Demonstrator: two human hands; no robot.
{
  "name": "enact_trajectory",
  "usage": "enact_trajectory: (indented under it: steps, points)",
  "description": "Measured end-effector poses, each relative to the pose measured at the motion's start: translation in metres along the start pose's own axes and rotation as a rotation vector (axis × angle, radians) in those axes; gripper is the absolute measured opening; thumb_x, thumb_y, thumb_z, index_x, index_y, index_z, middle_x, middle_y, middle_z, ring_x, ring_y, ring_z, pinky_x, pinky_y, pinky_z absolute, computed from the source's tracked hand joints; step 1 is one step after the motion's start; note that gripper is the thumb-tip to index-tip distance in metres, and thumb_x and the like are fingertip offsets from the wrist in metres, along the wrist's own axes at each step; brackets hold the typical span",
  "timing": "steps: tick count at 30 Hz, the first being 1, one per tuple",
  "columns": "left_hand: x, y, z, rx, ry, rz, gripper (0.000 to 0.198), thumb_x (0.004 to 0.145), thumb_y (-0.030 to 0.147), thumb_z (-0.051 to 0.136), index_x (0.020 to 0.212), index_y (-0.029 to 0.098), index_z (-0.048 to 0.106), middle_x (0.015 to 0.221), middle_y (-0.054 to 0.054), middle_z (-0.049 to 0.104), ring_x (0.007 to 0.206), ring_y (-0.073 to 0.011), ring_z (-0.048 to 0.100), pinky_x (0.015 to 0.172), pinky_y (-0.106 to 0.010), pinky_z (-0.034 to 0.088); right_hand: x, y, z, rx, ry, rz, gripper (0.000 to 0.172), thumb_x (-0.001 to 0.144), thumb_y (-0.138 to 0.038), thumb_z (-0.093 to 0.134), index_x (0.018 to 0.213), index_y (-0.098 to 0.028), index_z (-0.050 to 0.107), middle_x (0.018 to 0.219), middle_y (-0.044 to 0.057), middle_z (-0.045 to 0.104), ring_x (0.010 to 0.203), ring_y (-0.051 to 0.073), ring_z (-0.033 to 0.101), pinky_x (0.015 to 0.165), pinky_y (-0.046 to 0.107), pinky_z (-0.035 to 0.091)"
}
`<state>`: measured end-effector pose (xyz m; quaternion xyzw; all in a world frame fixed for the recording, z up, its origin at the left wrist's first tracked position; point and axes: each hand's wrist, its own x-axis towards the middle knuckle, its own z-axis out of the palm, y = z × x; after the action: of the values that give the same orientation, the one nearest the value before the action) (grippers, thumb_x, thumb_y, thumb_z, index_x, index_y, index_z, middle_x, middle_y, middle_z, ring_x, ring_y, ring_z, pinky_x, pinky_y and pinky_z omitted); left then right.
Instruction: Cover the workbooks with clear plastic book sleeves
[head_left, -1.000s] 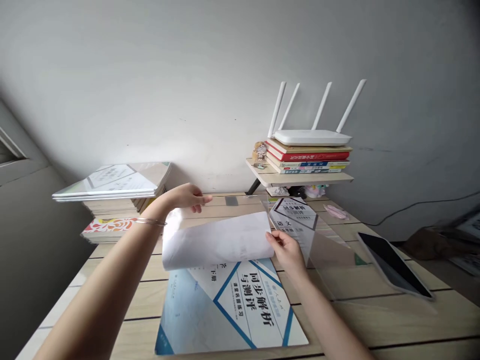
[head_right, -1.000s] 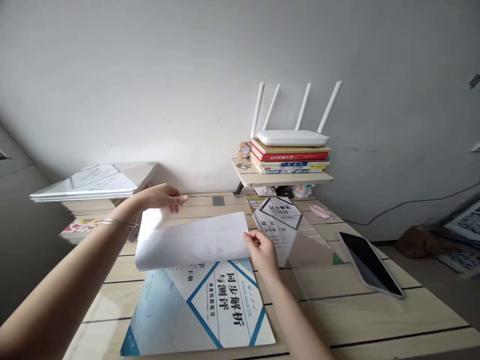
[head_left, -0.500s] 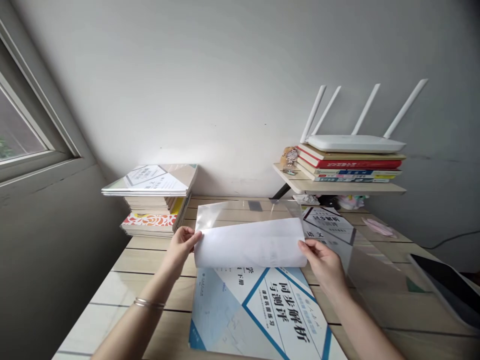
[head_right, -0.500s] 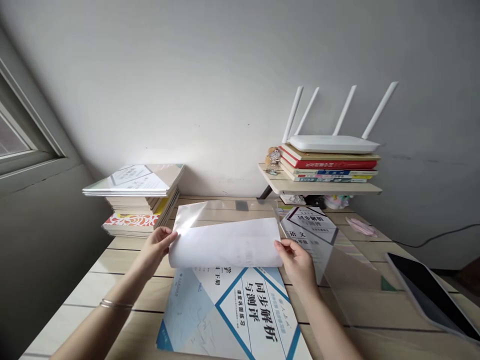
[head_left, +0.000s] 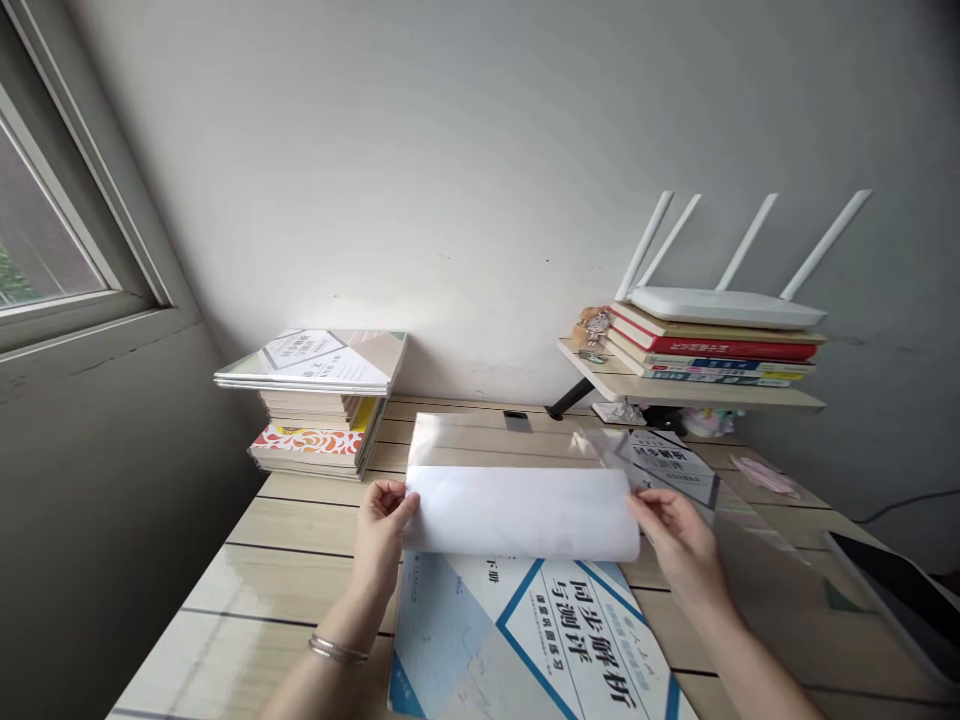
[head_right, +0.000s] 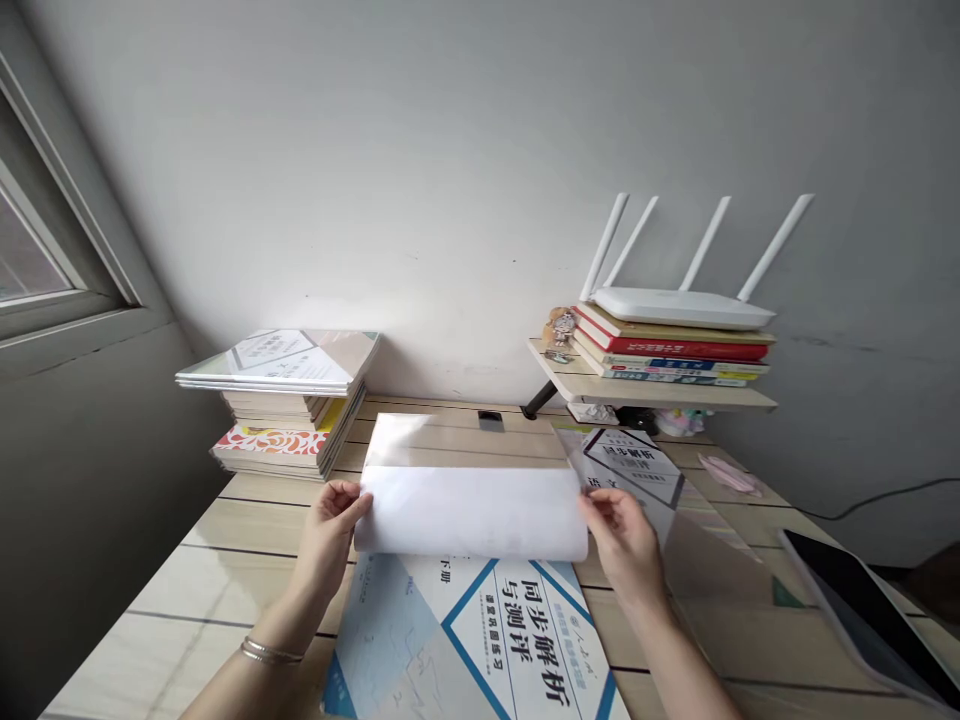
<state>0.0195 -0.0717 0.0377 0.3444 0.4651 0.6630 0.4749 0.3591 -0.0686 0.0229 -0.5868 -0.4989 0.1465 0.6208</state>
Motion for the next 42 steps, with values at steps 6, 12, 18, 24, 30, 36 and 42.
enact_trajectory:
  steps: [6, 12, 18, 24, 30, 36, 42]
  points:
    - [-0.004, 0.0, 0.003, 0.013, -0.009, 0.065, 0.025, 0.059, 0.028, 0.073, 0.071, 0.019, 0.053, 0.07, 0.003, 0.057, 0.065, -0.0095, 0.052, 0.061, -0.019, 0.039, 0.023, -0.114, 0.029, -0.388, 0.063, -0.671, 0.018, 0.079, -0.036, 0.057, 0.085, -0.019, 0.059, 0.096, 0.011, 0.062, 0.097, 0.026, 0.056, 0.087, 0.042, 0.04]
    - [-0.002, -0.005, 0.005, 0.042, -0.028, 0.111, 0.024, 0.061, 0.03, 0.071, 0.071, 0.02, 0.051, 0.071, 0.003, 0.055, 0.061, -0.009, 0.051, 0.059, -0.02, 0.04, 0.034, -0.173, 0.13, -0.547, -0.557, -0.52, 0.026, 0.082, -0.038, 0.057, 0.1, -0.021, 0.063, 0.097, 0.008, 0.07, 0.092, 0.025, 0.061, 0.084, 0.039, 0.038]
    - [0.003, -0.016, 0.002, -0.028, -0.034, 0.131, 0.031, 0.061, 0.027, 0.073, 0.074, 0.021, 0.045, 0.09, -0.003, 0.061, 0.085, -0.0158, 0.061, 0.07, -0.024, 0.044, 0.042, -0.175, 0.188, -0.496, -0.811, -0.245, 0.018, 0.072, -0.038, 0.067, 0.077, -0.021, 0.069, 0.076, 0.004, 0.071, 0.067, 0.019, 0.062, 0.059, 0.028, 0.04]
    - [0.004, -0.014, -0.001, -0.005, 0.056, -0.007, 0.035, 0.055, 0.037, 0.078, 0.068, 0.016, 0.054, 0.113, -0.013, 0.058, 0.095, -0.0222, 0.061, 0.076, -0.028, 0.044, 0.037, -0.188, 0.188, -0.504, -0.808, -0.31, 0.014, 0.078, -0.029, 0.057, 0.069, -0.021, 0.065, 0.066, -0.001, 0.065, 0.059, 0.012, 0.054, 0.055, 0.023, 0.036]
    - [-0.001, 0.0, -0.002, -0.06, 0.071, -0.138, 0.041, 0.046, 0.041, 0.082, 0.06, 0.014, 0.054, 0.12, -0.017, 0.057, 0.097, -0.0271, 0.06, 0.076, -0.029, 0.041, 0.034, -0.193, 0.182, -0.503, -0.788, -0.354, 0.013, 0.079, -0.027, 0.056, 0.072, -0.022, 0.064, 0.068, -0.002, 0.064, 0.061, 0.011, 0.053, 0.056, 0.023, 0.035]
    - [0.0, 0.0, -0.004, 0.063, -0.047, -0.03, 0.034, 0.055, 0.045, 0.076, 0.059, 0.015, 0.062, 0.113, -0.012, 0.061, 0.106, -0.0262, 0.053, 0.081, -0.027, 0.037, 0.035, -0.195, 0.178, -0.455, -0.815, -0.362, 0.012, 0.08, -0.027, 0.055, 0.074, -0.021, 0.064, 0.069, -0.002, 0.064, 0.062, 0.011, 0.052, 0.057, 0.022, 0.035]
    - [0.006, -0.008, -0.001, 0.032, -0.051, -0.033, 0.036, 0.057, 0.047, 0.076, 0.068, 0.015, 0.063, 0.066, -0.001, 0.059, 0.063, -0.0125, 0.047, 0.059, -0.023, 0.033, 0.038, -0.198, 0.174, -0.47, -0.838, -0.381, 0.013, 0.08, -0.028, 0.055, 0.075, -0.021, 0.064, 0.068, -0.002, 0.063, 0.06, 0.01, 0.051, 0.056, 0.022, 0.034]
